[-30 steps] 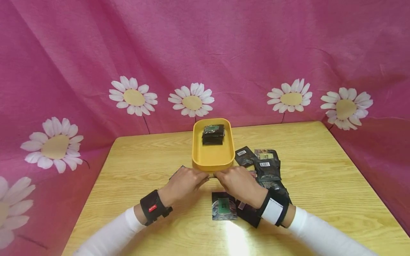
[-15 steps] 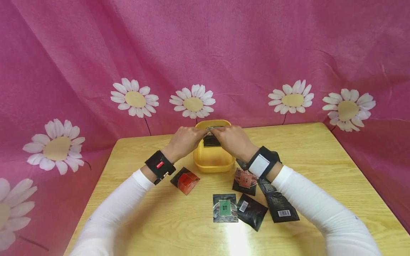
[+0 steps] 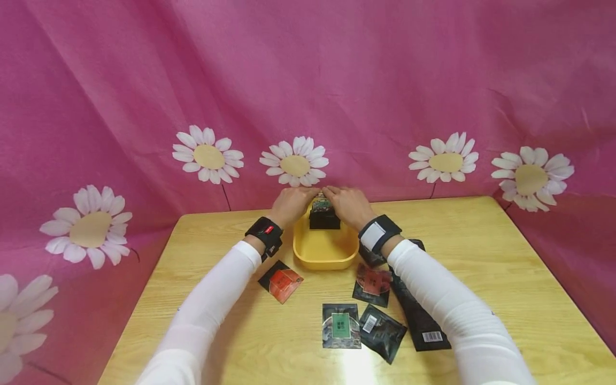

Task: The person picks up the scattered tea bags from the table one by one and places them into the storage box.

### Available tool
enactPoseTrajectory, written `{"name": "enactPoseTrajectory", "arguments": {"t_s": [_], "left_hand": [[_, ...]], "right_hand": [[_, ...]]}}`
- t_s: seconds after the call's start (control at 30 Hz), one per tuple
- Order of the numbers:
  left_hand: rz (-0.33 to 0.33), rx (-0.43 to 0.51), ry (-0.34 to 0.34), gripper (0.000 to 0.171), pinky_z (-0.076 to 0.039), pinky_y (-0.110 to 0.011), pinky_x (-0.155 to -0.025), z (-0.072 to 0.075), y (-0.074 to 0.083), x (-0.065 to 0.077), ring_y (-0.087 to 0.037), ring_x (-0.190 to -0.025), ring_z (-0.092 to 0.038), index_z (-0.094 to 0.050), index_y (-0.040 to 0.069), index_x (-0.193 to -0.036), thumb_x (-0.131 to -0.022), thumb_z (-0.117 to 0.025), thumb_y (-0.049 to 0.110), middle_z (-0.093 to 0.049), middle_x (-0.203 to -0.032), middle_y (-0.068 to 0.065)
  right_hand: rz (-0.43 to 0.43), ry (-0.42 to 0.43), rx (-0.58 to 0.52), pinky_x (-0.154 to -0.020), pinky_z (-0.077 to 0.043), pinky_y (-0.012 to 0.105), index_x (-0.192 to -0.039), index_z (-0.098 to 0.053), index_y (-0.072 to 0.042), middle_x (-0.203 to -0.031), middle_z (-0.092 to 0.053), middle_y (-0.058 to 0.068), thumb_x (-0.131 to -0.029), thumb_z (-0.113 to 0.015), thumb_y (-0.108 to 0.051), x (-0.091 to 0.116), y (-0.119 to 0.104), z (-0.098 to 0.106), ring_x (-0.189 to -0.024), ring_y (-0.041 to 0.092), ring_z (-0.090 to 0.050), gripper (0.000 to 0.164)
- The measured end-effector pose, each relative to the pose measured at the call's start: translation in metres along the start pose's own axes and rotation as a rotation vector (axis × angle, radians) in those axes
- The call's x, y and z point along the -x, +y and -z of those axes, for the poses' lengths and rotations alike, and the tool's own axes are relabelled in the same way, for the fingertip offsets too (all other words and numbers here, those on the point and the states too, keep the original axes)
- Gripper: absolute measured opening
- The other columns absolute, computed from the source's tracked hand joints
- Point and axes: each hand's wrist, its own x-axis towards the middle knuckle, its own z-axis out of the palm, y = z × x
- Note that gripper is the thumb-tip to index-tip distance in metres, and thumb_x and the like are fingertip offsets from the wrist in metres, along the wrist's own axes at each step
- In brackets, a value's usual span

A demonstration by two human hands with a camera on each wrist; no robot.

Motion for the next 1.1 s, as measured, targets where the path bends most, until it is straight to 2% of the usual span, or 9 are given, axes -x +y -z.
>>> {"name": "enactPoseTrajectory", "arguments": {"t_s": [0.1,0.2,0.37,0.5,0.63,0.73,0.8,0.93,1.1], "left_hand": [[0.023,0.003,-0.038,0.026,-0.057,-0.037,-0.063,-0.015,0.005,-0.002,-0.019,-0.075,-0.071,-0.067,0.028,-0.12,-0.099,-0.056,0.017,-0.075,-0.089,0.003],[0.041,0.007,-0.105,0.026,-0.058,-0.037,-0.064,-0.025,0.01,-0.001,-0.02,-0.074,-0.07,-0.066,0.027,-0.12,-0.098,-0.059,0.017,-0.075,-0.085,0.002],[0.038,0.032,-0.179,0.028,-0.059,-0.041,-0.072,-0.037,0.015,0.001,-0.024,-0.086,-0.072,-0.062,0.022,-0.124,-0.097,-0.058,0.014,-0.075,-0.094,-0.001],[0.021,0.045,-0.207,0.032,-0.058,-0.042,-0.082,-0.04,0.015,-0.001,-0.024,-0.095,-0.071,-0.058,0.018,-0.132,-0.101,-0.051,0.016,-0.074,-0.102,-0.002],[0.019,0.021,-0.301,0.042,-0.048,-0.045,-0.104,-0.041,0.016,-0.002,-0.018,-0.115,-0.065,-0.047,0.018,-0.146,-0.106,-0.041,0.026,-0.067,-0.128,0.001],[0.051,0.023,-0.386,0.047,-0.033,-0.05,-0.117,-0.042,0.016,-0.003,-0.013,-0.135,-0.05,-0.038,0.02,-0.153,-0.107,-0.034,0.031,-0.05,-0.15,0.006],[0.079,0.039,-0.433,0.048,-0.025,-0.053,-0.12,-0.043,0.017,-0.003,-0.012,-0.143,-0.04,-0.034,0.022,-0.154,-0.108,-0.031,0.033,-0.042,-0.155,0.007],[0.116,0.07,-0.514,0.052,-0.016,-0.057,-0.122,-0.048,0.017,-0.005,-0.013,-0.15,-0.028,-0.026,0.023,-0.157,-0.107,-0.028,0.039,-0.033,-0.16,0.007],[0.125,0.125,-0.557,0.063,-0.01,-0.058,-0.122,-0.046,0.011,-0.007,-0.018,-0.153,-0.02,-0.021,0.024,-0.158,-0.102,-0.037,0.049,-0.027,-0.163,0.003]], "right_hand": [[-0.044,-0.039,0.012,-0.071,-0.058,0.05,-0.123,-0.067,-0.007,-0.112,-0.072,0.01,-0.09,-0.054,0.004,0.003,0.005,-0.016,-0.088,0.034,-0.07,0.037],[-0.072,-0.094,0.032,-0.065,-0.058,0.05,-0.122,-0.067,-0.01,-0.108,-0.071,0.009,-0.09,-0.054,0.006,0.007,0.009,-0.03,-0.08,0.034,-0.07,0.039],[-0.102,-0.166,0.015,-0.063,-0.057,0.052,-0.127,-0.064,-0.01,-0.116,-0.069,0.009,-0.087,-0.054,0.007,0.011,0.01,-0.042,-0.077,0.036,-0.069,0.044],[-0.091,-0.148,-0.005,-0.067,-0.057,0.052,-0.125,-0.064,-0.006,-0.114,-0.069,0.012,-0.087,-0.057,0.002,0.012,0.011,-0.046,-0.078,0.038,-0.069,0.039],[-0.052,-0.179,-0.003,-0.09,-0.053,0.052,-0.128,-0.062,-0.001,-0.118,-0.068,0.016,-0.095,-0.055,-0.012,0.009,0.012,-0.048,-0.094,0.036,-0.069,0.035],[-0.08,-0.298,-0.003,-0.108,-0.04,0.055,-0.138,-0.055,-0.001,-0.133,-0.062,0.017,-0.1,-0.049,-0.022,0.006,0.011,-0.047,-0.119,0.033,-0.062,0.044],[-0.117,-0.388,-0.016,-0.114,-0.032,0.058,-0.144,-0.048,-0.003,-0.143,-0.055,0.016,-0.101,-0.045,-0.027,0.003,0.011,-0.048,-0.132,0.031,-0.053,0.049],[-0.165,-0.501,-0.046,-0.119,-0.019,0.06,-0.151,-0.038,-0.007,-0.153,-0.043,0.014,-0.099,-0.046,-0.036,0.001,0.011,-0.05,-0.143,0.03,-0.04,0.06],[-0.169,-0.534,-0.067,-0.118,-0.018,0.063,-0.154,-0.033,-0.009,-0.158,-0.036,0.014,-0.089,-0.057,-0.046,-0.002,0.012,-0.05,-0.146,0.033,-0.034,0.079]]}}
